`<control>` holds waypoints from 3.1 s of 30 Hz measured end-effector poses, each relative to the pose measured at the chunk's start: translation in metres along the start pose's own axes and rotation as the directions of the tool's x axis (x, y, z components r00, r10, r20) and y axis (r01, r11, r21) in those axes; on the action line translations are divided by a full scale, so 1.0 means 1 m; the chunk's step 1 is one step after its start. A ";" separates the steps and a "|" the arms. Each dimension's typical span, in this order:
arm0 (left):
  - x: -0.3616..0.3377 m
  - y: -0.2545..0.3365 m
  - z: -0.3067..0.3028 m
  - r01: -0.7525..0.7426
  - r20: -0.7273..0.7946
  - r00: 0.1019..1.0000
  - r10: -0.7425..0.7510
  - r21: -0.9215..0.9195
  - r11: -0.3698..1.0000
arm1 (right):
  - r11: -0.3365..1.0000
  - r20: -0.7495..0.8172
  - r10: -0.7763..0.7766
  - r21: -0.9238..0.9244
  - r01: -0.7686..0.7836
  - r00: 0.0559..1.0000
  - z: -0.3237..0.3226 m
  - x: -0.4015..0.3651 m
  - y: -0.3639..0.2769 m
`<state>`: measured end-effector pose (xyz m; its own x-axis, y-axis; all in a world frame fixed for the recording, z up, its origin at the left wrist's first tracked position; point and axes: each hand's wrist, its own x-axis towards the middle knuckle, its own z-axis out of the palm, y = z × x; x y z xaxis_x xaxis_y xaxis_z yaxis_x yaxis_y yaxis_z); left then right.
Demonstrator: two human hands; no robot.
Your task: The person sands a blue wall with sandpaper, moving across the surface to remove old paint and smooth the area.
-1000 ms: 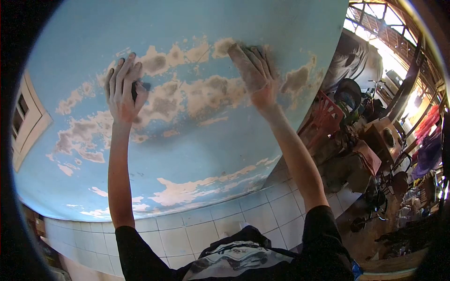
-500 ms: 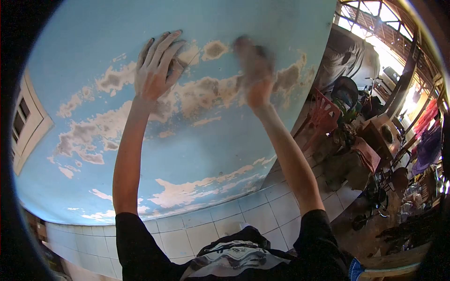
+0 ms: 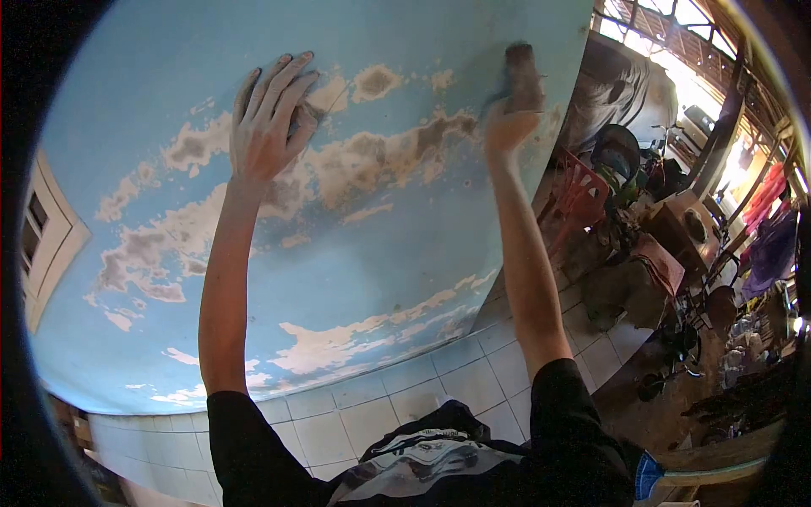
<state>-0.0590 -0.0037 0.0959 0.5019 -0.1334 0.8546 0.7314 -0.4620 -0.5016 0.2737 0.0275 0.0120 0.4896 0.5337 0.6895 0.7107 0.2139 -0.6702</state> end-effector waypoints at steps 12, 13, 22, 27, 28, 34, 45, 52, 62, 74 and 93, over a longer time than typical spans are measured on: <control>0.000 0.005 0.002 0.021 -0.010 1.000 -0.021 0.038 0.999 | 0.600 -0.358 -0.800 -0.504 0.622 0.482 -0.031 -0.006 0.004; -0.001 0.004 0.002 0.022 -0.004 1.000 -0.022 0.045 0.999 | 0.577 -0.290 -0.810 -0.241 0.780 0.510 -0.032 0.005 0.010; -0.003 0.005 0.001 0.030 0.025 0.999 -0.032 0.062 0.998 | 0.881 -0.285 -0.464 -0.048 0.471 0.839 -0.058 0.010 0.012; -0.001 0.006 0.003 0.046 -0.004 0.999 -0.046 0.076 0.996 | 0.763 -0.412 -0.557 0.087 0.640 0.721 -0.026 0.027 0.036; -0.002 0.006 0.003 0.040 -0.002 0.999 -0.040 0.071 0.997 | 0.648 -0.393 -0.432 0.491 0.582 0.812 -0.023 0.025 0.040; -0.001 0.007 0.002 0.047 0.014 0.999 -0.048 0.086 0.995 | 0.891 -0.539 -0.373 0.018 0.453 0.755 -0.029 0.004 0.017; -0.001 0.005 0.004 0.032 0.003 0.999 -0.033 0.090 0.995 | 0.812 -0.142 -0.569 -0.254 0.525 0.810 0.017 0.013 0.114; -0.005 0.006 0.005 0.034 -0.002 0.999 -0.034 0.079 0.996 | 0.738 0.125 0.163 0.643 -0.205 0.979 -0.008 0.000 0.016; -0.002 0.009 0.002 0.056 0.005 0.998 -0.056 0.087 0.995 | 0.649 -0.538 -0.524 0.249 0.719 0.660 0.026 -0.052 0.007; -0.006 0.004 0.006 0.016 -0.031 0.999 -0.013 0.107 0.994 | 0.926 -0.058 -0.365 0.084 0.369 0.929 0.030 -0.170 0.091; -0.005 0.003 0.004 0.018 -0.012 1.000 -0.017 0.112 0.994 | 0.932 -0.292 -0.090 0.314 0.184 0.952 0.062 -0.182 0.074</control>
<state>-0.0577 -0.0003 0.0897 0.4836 -0.1361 0.8647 0.7875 -0.3635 -0.4977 0.2064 -0.0034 -0.1805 0.5502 0.2500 0.7967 0.5936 0.5539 -0.5838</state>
